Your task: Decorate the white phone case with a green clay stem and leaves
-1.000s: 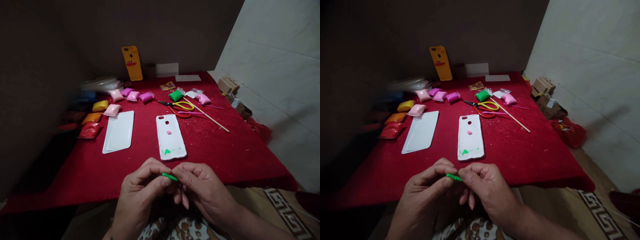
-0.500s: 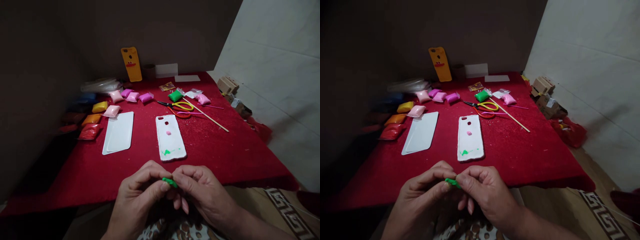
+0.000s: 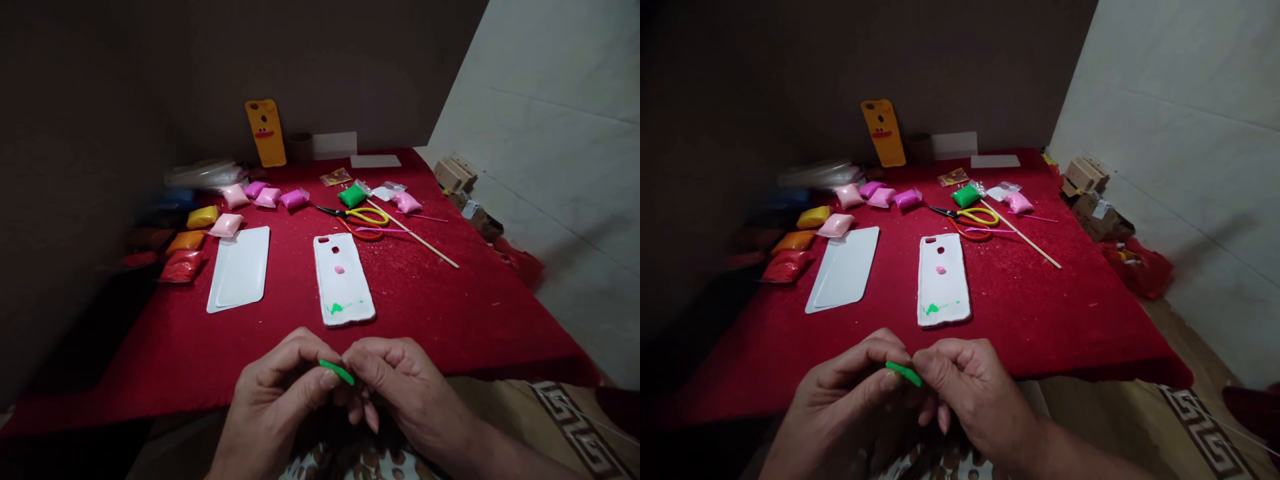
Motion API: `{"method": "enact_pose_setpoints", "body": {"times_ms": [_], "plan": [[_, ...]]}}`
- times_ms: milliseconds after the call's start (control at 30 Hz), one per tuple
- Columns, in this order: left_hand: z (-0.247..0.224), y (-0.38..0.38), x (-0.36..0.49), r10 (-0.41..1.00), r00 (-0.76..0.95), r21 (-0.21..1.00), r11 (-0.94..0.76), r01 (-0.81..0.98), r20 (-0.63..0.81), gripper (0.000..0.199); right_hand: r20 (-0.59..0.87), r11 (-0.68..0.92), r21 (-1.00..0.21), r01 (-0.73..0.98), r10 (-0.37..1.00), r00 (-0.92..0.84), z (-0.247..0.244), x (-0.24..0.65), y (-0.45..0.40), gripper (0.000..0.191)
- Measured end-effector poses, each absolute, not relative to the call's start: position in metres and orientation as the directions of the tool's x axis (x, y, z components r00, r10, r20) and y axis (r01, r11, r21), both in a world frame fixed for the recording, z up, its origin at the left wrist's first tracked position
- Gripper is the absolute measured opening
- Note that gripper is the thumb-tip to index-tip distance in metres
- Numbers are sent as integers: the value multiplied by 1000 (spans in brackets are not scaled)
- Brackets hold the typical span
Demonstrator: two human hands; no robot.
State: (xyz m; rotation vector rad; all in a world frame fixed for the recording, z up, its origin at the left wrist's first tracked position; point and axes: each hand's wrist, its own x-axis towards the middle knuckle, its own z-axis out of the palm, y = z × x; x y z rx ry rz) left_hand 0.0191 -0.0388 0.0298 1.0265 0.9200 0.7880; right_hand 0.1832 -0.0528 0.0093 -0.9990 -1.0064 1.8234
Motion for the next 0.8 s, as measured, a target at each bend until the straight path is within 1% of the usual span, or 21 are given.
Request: {"method": "enact_pose_setpoints", "body": {"times_ms": [67, 167, 267, 400, 567, 633, 700, 767, 800], "plan": [[29, -37, 18, 872, 416, 938, 329, -111, -257, 9, -276, -391, -871, -298, 890, -362, 9, 183, -52, 42], [28, -37, 17, 845, 449, 908, 392, -148, -291, 4, -289, -410, -855, -317, 885, -365, 8, 182, -52, 40], [25, -37, 17, 832, 442, 871, 453, -192, -335, 16, -280, -398, -862, -312, 889, -362, 7, 182, -53, 42], [25, -36, 18, 841, 433, 896, 420, -143, -324, 11, -255, -386, -853, -351, 895, -366, 6, 182, -52, 45], [31, -33, 20, 862, 396, 931, 363, -42, -318, 18, -262, -373, -870, -323, 904, -338, 9, 184, -51, 36], [32, -33, 21, 874, 368, 933, 358, -44, -318, 15, -255, -366, -874, -320, 905, -339, 10, 184, -51, 36], [31, -32, 22, 875, 352, 922, 380, -74, -332, 18, -240, -353, -878, -323, 909, -341, 9, 184, -50, 38], [30, -31, 22, 865, 373, 908, 403, -115, -337, 19, -242, -355, -875, -330, 910, -337, 7, 184, -49, 37], [29, -30, 22, 857, 395, 905, 406, -125, -330, 16, -245, -360, -871, -334, 909, -338, 6, 184, -49, 38]]}}
